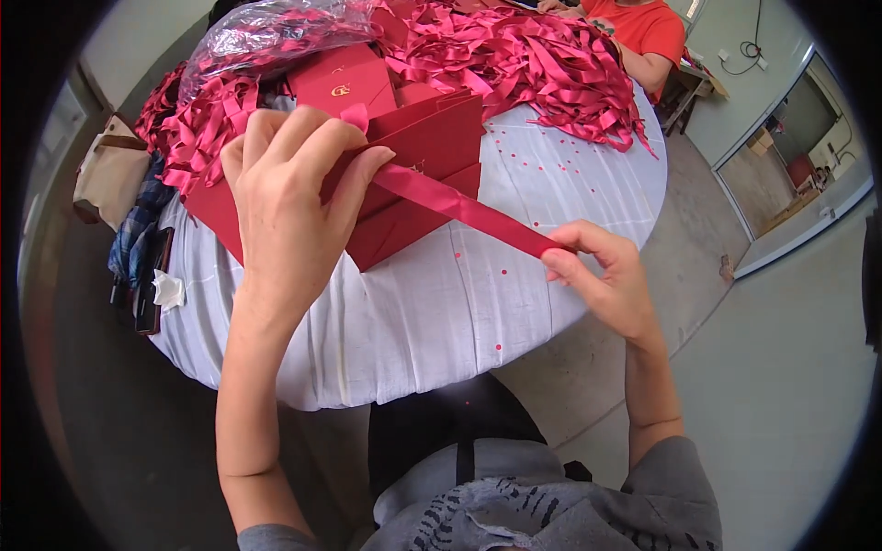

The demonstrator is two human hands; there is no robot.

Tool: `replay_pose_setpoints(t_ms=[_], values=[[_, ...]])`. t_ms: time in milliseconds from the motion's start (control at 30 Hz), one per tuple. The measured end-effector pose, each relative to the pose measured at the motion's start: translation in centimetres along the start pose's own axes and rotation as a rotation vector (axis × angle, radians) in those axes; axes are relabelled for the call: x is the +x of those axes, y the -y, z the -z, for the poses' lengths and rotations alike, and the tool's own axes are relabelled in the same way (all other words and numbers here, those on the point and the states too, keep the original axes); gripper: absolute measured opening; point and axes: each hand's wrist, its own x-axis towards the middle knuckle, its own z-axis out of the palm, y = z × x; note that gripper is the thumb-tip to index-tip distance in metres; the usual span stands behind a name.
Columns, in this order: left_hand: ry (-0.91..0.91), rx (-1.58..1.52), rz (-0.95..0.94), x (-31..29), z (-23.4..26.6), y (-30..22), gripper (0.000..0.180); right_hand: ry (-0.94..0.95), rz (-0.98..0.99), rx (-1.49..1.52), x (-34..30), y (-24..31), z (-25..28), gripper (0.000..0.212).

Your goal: The person threads pink ribbons into red paper bags by hand to create handles.

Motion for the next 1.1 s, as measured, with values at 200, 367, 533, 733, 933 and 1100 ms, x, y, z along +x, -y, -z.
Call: replay_pose_setpoints(t_ms=[200,367,533,733,933,1100], values=[[0.141,0.057,-0.089,1.8,0.3,-1.3,0.013,-0.016,-0.061,-0.073,-2.0,-0.8,3.1,0.009],[0.282,0.032,-0.102,2.3,-0.1,-1.6,0.024,-0.201,-0.095,0.188,-2.7,-1.9,3.3,0.011],[0.430,-0.076,0.045,3.8,-0.9,-0.6,0.021,-0.368,0.065,0.436,-2.3,-2.1,2.8,0.017],[0.344,-0.176,-0.003,4.3,-2.4,-0.5,0.019,-0.548,0.426,0.662,0.3,0.3,0.4,0.021],[0.406,-0.413,0.055,4.6,-2.6,-0.4,0.025,-0.125,0.336,0.865,1.8,3.2,-1.1,0.029],[0.425,-0.683,0.180,3.9,-1.8,-0.4,0.024,0.028,0.004,0.498,4.9,2.7,-4.3,0.025]])
